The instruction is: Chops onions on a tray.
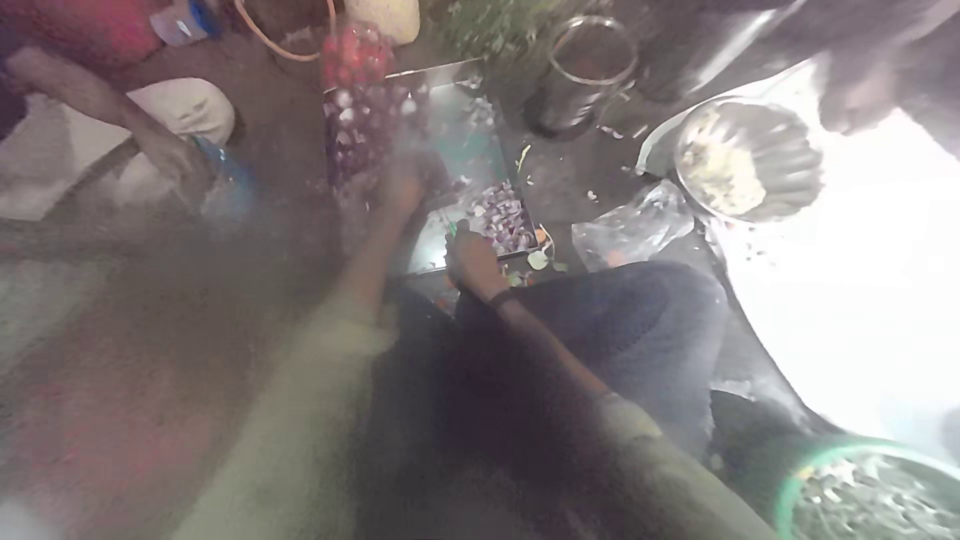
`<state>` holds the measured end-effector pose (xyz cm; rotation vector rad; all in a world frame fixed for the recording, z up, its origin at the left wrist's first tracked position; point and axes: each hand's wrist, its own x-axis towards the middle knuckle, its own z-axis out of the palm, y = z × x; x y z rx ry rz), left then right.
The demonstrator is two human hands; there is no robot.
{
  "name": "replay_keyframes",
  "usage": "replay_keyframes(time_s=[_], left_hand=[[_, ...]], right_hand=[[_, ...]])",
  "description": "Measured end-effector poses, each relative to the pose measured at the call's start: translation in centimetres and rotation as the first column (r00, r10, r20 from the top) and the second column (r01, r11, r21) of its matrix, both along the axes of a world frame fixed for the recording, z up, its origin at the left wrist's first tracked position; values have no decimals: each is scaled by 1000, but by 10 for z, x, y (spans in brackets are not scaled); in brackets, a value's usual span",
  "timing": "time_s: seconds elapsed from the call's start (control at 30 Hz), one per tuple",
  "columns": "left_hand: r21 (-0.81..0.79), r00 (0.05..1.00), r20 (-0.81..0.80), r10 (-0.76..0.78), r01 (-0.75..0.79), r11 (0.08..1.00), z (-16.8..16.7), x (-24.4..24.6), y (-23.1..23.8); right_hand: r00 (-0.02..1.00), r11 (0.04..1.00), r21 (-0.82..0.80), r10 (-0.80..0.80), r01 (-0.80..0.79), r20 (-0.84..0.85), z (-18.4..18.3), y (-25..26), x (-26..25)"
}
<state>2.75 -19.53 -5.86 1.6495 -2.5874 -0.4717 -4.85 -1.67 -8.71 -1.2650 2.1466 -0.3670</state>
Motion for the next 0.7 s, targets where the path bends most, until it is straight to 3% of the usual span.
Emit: replay_keyframes(time_s=[0.2,0.3,0.47,0.6,0.7], left_hand=[[19,1000,-4,-23,23,1000,1,-1,-3],[42,1000,-5,-10,10,999,3,0,-3],[24,999,-39,-7,8,1000,3,1,-5],[33,1000,21,-14,13,999,11,-4,0],[37,1000,14,-6,6,999,9,-3,-3]], right_hand=[[999,999,43,-24,22,38,-5,-21,6],[1000,997,-77,-14,15,17,-17,-37,1],[992,1000,9,-31,30,123,21,-7,-4],[989,993,83,-90,81,120,14,-4,3],[992,996,2,-90,90,84,-9,-25,5]])
